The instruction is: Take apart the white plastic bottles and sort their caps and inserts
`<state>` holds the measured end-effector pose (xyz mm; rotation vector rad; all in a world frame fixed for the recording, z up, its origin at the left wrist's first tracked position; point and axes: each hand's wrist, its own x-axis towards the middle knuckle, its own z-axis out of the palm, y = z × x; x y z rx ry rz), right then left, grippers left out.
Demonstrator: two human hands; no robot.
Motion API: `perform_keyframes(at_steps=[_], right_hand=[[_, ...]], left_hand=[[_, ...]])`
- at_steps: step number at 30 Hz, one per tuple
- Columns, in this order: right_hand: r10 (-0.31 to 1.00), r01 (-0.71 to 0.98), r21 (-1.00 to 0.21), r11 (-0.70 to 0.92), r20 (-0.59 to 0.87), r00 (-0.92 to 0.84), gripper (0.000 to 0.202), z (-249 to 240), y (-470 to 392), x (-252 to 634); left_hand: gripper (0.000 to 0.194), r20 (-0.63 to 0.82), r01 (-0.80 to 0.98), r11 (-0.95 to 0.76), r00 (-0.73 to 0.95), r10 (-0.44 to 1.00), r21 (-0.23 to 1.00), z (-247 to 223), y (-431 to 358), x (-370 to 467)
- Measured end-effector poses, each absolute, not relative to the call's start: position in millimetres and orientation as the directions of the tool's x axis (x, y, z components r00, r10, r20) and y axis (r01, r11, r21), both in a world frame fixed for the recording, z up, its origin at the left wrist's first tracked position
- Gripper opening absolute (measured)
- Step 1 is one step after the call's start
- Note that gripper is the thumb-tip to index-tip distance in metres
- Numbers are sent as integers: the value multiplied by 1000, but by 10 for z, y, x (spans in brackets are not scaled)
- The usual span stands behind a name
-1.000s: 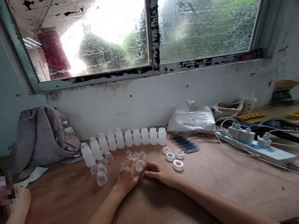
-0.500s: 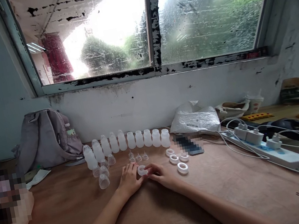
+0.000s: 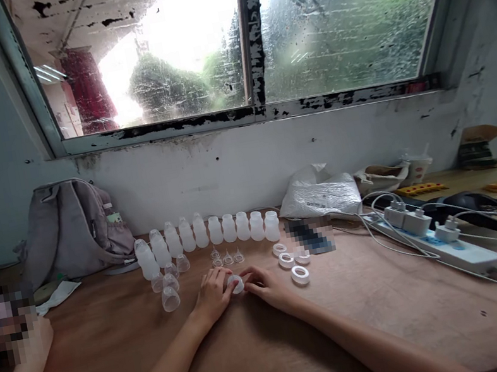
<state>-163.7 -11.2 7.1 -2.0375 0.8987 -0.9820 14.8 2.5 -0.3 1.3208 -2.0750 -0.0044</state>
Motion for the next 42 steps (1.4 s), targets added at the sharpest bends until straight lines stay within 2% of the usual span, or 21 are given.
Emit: perform_keyframes(at_steps=[6,11,14,17,20,22,26,35,42], right_hand=[[-789,-335,-745,-577,402,464,21,39,-118,-1631],[-720,-364,-627,-689,531,448,24,65,-44,-1628],[-709,-324,-643,-694,532,463,20,117,19,-1620],[-736,-304,-687,-660,512,442,13,144,49,-1603],[-784,-326,-722,-610,490,382,8,125,29,-1587],[-797,-346,-724,-597,490,352,6,95,-2,-1585],[-796,-385,-697,-604,509,328,5,40,-67,-1602],[-807,-436,-679,-591,506,305,10,30,-58,-1562],[-799,-481,-643,-596,534,277,12,-26,-43,-1512]], left_hand=[[16,491,-642,498,-209,-845,583,6,-14,142],[23,397,-383,427,-159,-904,819,27,52,83],[24,299,-198,334,-188,-936,921,22,74,29],[29,222,-75,239,-188,-957,968,-16,58,-10],[35,201,-38,203,-54,-978,978,-49,42,-20],[38,212,-54,213,-24,-977,976,-45,53,-21],[35,263,-168,286,-143,-954,944,19,126,-38],[6,391,-316,459,-256,-884,830,24,224,-27],[10,433,-405,517,-284,-855,754,12,237,-15]])
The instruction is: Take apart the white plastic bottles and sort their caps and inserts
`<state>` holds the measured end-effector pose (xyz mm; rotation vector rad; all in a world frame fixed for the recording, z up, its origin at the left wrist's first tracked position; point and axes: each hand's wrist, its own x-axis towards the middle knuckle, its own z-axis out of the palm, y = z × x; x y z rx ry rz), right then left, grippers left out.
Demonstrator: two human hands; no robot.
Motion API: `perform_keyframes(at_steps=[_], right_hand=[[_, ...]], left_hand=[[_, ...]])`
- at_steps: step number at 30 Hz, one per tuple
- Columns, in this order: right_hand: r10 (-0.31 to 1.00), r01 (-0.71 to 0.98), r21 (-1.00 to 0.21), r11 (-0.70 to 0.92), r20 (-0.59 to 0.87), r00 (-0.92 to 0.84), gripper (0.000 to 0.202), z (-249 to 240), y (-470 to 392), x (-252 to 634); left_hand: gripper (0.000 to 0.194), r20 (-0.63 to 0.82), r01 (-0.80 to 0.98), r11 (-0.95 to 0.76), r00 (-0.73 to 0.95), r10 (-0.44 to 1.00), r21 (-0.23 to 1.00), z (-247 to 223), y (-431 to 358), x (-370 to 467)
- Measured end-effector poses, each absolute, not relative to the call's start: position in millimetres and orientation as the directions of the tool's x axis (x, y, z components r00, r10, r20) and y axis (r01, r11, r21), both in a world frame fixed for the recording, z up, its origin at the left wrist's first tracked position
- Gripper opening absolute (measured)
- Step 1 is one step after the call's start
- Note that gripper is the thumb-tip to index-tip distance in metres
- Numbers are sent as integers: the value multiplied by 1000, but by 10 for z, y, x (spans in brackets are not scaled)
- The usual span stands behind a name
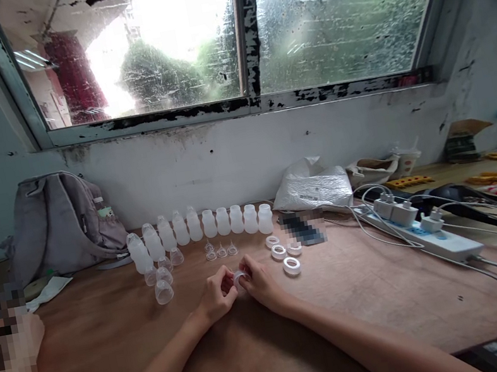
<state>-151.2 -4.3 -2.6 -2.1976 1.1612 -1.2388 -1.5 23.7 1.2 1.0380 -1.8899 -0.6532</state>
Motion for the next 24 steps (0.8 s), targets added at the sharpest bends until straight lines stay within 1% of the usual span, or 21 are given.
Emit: perform_keyframes(at_steps=[8,13,17,21,24], right_hand=[[-824,-569,-608,-554,500,267,16,-91,-76,-1505],[-822,-575,-601,-556,499,274,17,-104,-104,-1522],[-816,-527,-630,-570,510,273,15,-114,-174,-1569],[-818,-442,-691,-572,523,240,18,-107,-233,-1624],[-812,-409,-704,-580,537,227,19,-81,-225,-1634]], left_hand=[[14,456,-446,558,-323,-829,700,39,238,-17],[15,460,-440,553,-308,-833,708,30,248,-45],[14,457,-415,522,-253,-853,745,40,266,-73],[15,420,-372,493,-262,-869,787,53,248,-100],[16,349,-314,396,-197,-916,863,26,173,-95]])
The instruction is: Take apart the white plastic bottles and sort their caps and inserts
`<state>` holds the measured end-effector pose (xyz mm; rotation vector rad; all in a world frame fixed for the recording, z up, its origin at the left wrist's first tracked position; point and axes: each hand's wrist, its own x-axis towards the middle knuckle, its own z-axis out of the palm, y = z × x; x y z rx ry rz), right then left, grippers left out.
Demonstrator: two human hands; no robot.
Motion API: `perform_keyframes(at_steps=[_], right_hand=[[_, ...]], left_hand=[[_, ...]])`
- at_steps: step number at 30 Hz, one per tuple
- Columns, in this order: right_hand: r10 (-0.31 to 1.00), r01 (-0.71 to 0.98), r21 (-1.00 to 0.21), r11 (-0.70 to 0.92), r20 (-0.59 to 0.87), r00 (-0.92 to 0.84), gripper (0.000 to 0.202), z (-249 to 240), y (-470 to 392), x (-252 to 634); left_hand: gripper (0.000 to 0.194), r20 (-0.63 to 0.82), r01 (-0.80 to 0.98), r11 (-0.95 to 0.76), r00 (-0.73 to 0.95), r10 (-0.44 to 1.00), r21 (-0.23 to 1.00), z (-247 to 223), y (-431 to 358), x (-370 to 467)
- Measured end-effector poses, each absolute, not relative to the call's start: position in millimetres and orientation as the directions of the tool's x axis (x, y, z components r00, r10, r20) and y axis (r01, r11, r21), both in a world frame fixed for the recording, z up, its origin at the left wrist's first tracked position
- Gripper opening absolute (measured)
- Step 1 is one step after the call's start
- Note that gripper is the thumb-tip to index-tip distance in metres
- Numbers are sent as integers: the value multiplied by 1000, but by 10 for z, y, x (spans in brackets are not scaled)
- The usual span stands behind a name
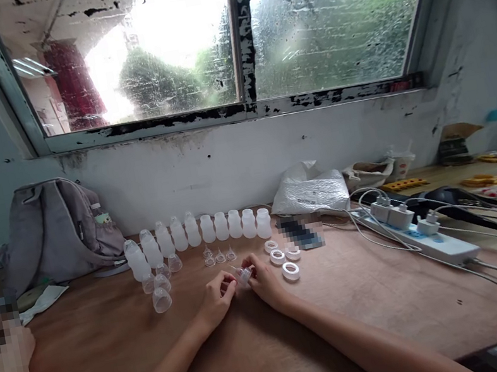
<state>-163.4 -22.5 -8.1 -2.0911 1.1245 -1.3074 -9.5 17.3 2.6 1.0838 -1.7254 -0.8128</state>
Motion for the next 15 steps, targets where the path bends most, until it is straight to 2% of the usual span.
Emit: perform_keyframes(at_steps=[3,10,12,15], right_hand=[[-794,-414,-680,-605,553,253,18,-53,-176,-1605],[-689,-420,-550,-722,626,365,17,-58,-63,-1558],[-613,-428,-445,-786,644,457,21,-13,-119,-1552],[-452,-413,-209,-886,581,676,24,198,-341,-1485]], left_hand=[[27,256,-216,277,-123,-959,936,-16,93,-66],[31,264,-91,288,-210,-941,953,-6,100,-26],[32,261,-44,273,-188,-947,961,-3,84,-9],[35,251,27,251,-23,-968,968,-24,-1,55]])
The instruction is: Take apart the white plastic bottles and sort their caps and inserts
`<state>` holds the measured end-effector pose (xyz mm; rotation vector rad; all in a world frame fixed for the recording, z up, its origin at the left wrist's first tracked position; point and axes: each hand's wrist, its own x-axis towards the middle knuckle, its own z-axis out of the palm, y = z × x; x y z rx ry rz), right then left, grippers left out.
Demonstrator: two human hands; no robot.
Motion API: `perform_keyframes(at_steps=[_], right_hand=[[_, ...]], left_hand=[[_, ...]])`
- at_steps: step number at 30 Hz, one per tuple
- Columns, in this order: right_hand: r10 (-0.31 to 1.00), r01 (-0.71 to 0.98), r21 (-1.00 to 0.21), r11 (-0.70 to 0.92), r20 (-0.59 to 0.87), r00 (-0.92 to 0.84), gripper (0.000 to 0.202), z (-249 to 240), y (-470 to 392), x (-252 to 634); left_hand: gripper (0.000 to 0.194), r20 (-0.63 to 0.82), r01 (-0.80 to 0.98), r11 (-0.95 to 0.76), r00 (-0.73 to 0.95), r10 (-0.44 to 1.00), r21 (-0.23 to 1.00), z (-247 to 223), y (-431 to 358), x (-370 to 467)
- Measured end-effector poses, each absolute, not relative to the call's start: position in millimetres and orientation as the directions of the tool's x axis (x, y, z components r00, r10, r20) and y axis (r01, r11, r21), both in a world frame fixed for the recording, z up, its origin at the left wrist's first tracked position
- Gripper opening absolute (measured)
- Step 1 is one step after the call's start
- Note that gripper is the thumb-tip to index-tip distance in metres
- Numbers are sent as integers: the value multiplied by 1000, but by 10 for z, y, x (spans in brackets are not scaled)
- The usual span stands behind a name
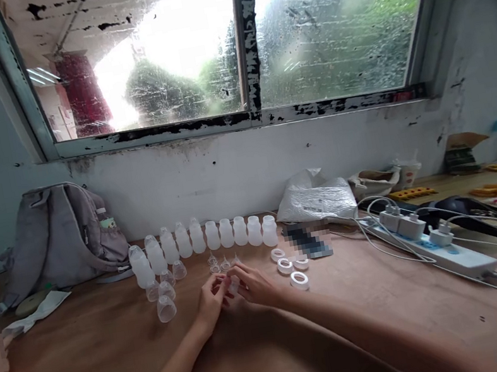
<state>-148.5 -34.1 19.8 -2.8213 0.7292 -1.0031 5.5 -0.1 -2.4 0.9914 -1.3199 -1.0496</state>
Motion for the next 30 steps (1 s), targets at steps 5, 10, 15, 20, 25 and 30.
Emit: perform_keyframes(at_steps=[5,10,15,20,25,30], right_hand=[[-494,-518,-47,-854,382,781,37,712,-956,-1174],[-777,-789,-159,-593,368,511,45,810,-1439,-886],[-820,-830,-203,-520,390,419,28,650,-1494,-779],[-808,-838,-213,-502,462,366,21,639,-1222,-882],[-666,-651,-384,-655,700,257,19,669,-785,-1269],[-661,-517,-485,-705,713,234,27,477,-376,-1625]], left_hand=[[45,123,147,166,265,-956,975,-73,-149,218],[44,51,239,129,309,-950,962,-67,-149,264],[45,33,238,114,318,-947,965,-54,-125,234],[44,77,190,157,371,-925,969,-75,-128,224],[43,166,111,225,388,-907,968,-94,-121,217],[43,112,168,177,338,-934,970,-75,-99,209]])
